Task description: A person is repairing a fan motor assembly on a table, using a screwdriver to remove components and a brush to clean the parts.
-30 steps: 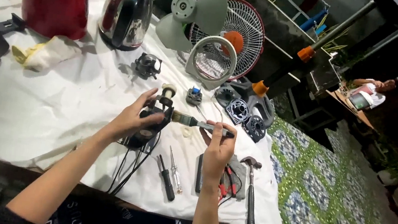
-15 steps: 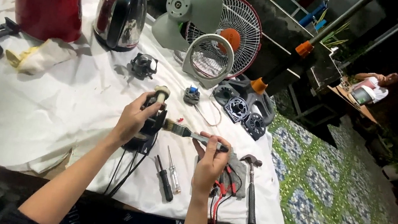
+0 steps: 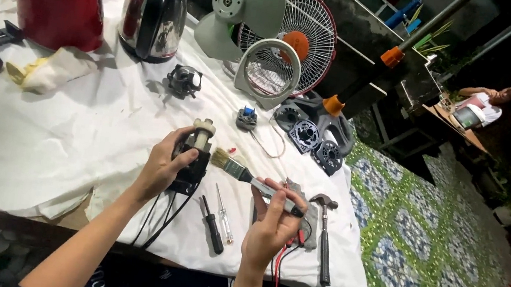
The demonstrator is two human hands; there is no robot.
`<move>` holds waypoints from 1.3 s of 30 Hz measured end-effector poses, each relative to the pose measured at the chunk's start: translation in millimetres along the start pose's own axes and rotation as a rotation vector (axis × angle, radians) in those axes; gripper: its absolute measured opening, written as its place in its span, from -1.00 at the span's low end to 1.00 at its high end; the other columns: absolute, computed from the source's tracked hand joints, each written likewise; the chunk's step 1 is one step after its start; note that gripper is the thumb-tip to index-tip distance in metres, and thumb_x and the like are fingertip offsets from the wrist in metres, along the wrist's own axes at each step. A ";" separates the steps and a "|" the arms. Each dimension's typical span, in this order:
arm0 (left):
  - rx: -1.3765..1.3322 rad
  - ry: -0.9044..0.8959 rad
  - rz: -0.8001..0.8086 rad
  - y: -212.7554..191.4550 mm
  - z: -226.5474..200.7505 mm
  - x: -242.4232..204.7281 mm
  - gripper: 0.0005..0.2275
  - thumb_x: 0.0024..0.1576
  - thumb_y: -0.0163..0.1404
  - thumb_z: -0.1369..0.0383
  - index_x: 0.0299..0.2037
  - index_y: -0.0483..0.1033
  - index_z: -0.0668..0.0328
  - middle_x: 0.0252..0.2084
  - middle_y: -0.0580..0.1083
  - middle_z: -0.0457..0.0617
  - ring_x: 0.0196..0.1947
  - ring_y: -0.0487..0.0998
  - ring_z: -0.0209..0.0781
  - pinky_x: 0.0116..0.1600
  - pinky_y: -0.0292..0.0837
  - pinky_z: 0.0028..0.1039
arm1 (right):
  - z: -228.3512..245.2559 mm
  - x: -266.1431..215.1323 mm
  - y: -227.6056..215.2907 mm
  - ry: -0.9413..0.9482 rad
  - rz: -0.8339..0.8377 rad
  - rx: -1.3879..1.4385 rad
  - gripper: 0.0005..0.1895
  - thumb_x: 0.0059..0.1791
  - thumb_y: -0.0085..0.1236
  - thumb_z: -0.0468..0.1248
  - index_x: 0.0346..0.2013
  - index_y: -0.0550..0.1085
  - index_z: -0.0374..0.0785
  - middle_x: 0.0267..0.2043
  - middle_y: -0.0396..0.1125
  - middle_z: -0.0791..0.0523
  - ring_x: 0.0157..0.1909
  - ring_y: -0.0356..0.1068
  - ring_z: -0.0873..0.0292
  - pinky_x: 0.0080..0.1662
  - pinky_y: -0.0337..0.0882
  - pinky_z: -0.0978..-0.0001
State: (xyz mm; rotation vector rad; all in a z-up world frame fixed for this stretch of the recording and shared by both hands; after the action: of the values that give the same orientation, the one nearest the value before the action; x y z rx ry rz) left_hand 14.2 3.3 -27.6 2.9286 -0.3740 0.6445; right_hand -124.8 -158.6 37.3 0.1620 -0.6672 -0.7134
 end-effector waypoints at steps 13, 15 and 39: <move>0.032 0.061 -0.003 -2.1 9.8 -10.4 -0.49 0.14 -0.09 0.13 0.26 0.34 0.22 0.18 0.43 0.11 0.15 0.44 -0.06 0.22 0.28 -0.33 | 8.3 -18.7 2.4 0.012 0.060 -0.046 -0.87 0.07 0.01 -0.40 -0.11 0.30 -0.27 -0.06 0.44 -0.16 -0.02 0.54 -0.04 0.02 0.65 0.09; 0.031 0.074 -0.005 -2.2 11.9 -10.9 -0.48 0.13 -0.09 0.12 0.27 0.34 0.23 0.18 0.43 0.12 0.16 0.44 -0.04 0.22 0.28 -0.30 | 9.9 -19.7 9.6 -0.033 0.134 -0.110 -0.85 0.07 0.01 -0.43 -0.09 0.30 -0.31 -0.07 0.45 -0.19 -0.03 0.55 -0.07 -0.01 0.70 0.11; 0.033 0.091 -0.037 -3.7 34.6 -15.1 -0.46 0.10 -0.03 0.14 0.25 0.35 0.28 0.14 0.45 0.10 0.13 0.46 -0.07 0.22 0.29 -0.32 | -1.7 -13.0 17.4 -0.346 0.025 -0.309 -0.86 0.04 0.06 -0.39 -0.14 0.32 -0.32 -0.16 0.43 -0.13 -0.10 0.55 0.04 -0.10 0.70 0.30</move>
State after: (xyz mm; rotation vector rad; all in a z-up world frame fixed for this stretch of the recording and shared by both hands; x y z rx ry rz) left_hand 15.6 4.3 -65.5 2.9164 -0.3025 0.7822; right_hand -121.4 -137.1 35.5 -0.2594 -0.8757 -0.8194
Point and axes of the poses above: each hand's wrist, its own x-axis towards the middle knuckle, its own y-axis out of the palm, z = x × y, the point moved 2 cm from there along x, towards the middle knuckle
